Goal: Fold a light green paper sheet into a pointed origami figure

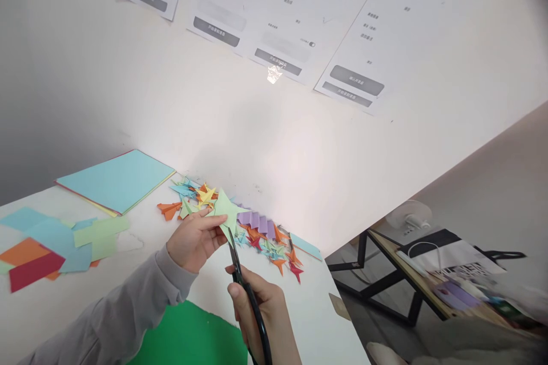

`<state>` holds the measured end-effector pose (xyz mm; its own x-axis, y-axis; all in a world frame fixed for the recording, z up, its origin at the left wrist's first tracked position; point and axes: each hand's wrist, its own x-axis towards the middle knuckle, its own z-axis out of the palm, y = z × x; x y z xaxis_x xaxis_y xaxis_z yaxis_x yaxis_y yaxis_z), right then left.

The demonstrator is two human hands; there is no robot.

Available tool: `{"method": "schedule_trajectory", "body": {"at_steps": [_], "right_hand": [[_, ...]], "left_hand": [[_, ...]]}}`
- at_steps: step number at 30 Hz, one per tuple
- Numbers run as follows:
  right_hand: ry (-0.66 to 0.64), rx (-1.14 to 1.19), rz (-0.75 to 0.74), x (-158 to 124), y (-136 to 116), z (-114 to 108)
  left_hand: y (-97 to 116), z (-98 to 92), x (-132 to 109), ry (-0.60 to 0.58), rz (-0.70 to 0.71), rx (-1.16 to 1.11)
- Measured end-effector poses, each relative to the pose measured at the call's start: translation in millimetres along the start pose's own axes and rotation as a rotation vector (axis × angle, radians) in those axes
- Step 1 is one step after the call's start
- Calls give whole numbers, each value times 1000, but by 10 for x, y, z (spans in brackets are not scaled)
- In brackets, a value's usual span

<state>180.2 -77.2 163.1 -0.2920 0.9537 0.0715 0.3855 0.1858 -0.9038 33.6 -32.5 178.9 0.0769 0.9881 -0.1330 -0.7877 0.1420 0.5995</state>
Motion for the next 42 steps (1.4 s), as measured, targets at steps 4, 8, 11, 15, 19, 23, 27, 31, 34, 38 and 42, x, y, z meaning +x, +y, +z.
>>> {"method": "schedule_trajectory", "body": {"at_steps": [4,8,11,15,19,23,27,31,34,38,42], "right_hand": [[-6,-5,-8,6,31,-1],[-14,-8,-17,11,55,-3],[-8,-9,-15,9,62,-1],[-17,0,-38,12,87,1],[-12,-7,-52,20,99,-4],[1,-17,-70,21,72,-12],[3,-42,-81,18,56,-15],[1,-55,-76,12,52,-17],[-3,-60,-75,0,43,-19],[6,-74,-75,-18,38,-18],[4,-83,-70,-16,38,-10]], "left_hand": [[-10,-10,12,-8,-8,-5],[-17,-14,16,9,-18,-11],[-15,-10,9,14,-21,-24],[-12,-12,11,5,-23,-32],[-12,-11,27,14,-26,-23],[-14,-7,33,15,-24,-18],[-19,-11,27,13,-25,-15],[-13,1,17,4,-26,-14],[-9,11,11,8,-24,-14],[-16,7,0,15,-19,-22],[-20,-4,-10,-1,-18,-17]]}}
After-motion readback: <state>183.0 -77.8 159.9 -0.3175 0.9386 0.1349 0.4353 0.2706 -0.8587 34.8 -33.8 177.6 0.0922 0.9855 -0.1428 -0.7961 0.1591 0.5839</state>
